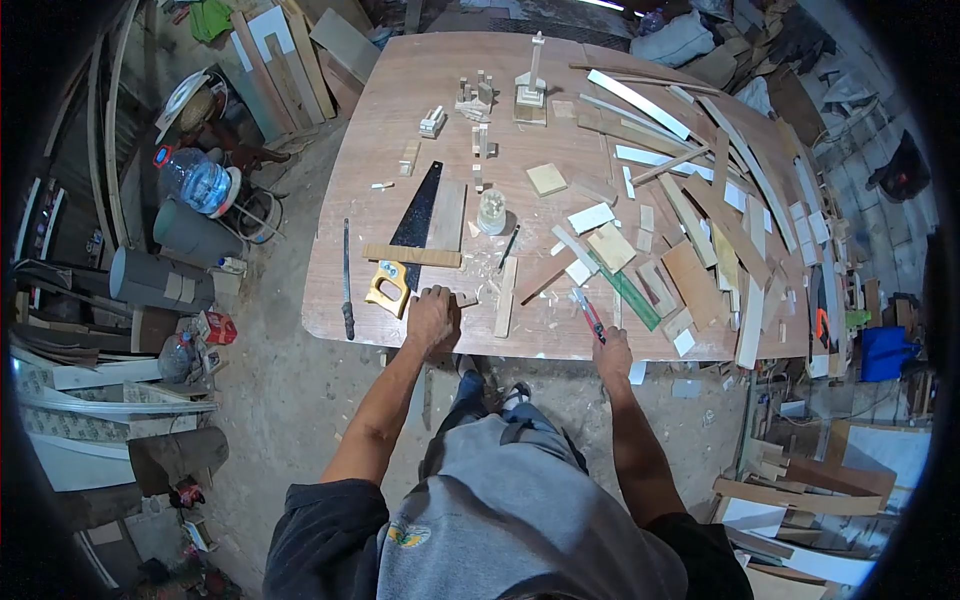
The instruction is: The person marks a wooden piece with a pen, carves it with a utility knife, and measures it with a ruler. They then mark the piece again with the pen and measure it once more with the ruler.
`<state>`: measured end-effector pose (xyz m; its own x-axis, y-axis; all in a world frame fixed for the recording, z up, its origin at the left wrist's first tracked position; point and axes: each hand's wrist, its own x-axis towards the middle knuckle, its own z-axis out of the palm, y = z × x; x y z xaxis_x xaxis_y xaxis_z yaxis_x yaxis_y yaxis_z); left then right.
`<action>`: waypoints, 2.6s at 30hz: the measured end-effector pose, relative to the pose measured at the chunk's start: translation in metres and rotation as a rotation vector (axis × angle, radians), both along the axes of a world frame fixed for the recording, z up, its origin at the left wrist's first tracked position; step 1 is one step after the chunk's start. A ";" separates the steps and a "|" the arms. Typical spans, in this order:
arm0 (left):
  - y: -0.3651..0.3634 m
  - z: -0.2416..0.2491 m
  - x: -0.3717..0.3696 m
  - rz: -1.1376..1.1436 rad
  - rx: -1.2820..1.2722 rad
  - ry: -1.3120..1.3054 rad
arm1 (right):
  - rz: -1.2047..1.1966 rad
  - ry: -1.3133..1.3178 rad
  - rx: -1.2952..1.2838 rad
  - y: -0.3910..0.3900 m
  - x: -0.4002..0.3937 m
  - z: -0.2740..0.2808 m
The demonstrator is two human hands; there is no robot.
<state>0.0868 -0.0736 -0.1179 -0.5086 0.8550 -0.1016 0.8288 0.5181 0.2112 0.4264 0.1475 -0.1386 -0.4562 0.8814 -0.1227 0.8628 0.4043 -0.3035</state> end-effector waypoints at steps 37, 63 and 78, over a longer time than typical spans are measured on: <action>0.010 0.005 0.001 0.015 0.008 -0.063 | -0.039 -0.132 -0.076 0.007 0.001 -0.004; 0.033 -0.012 -0.014 -0.025 0.031 -0.075 | -0.084 -0.061 0.018 0.003 0.000 -0.021; 0.023 -0.010 0.009 0.081 -0.012 -0.089 | -0.051 -0.087 -0.068 0.003 -0.004 0.005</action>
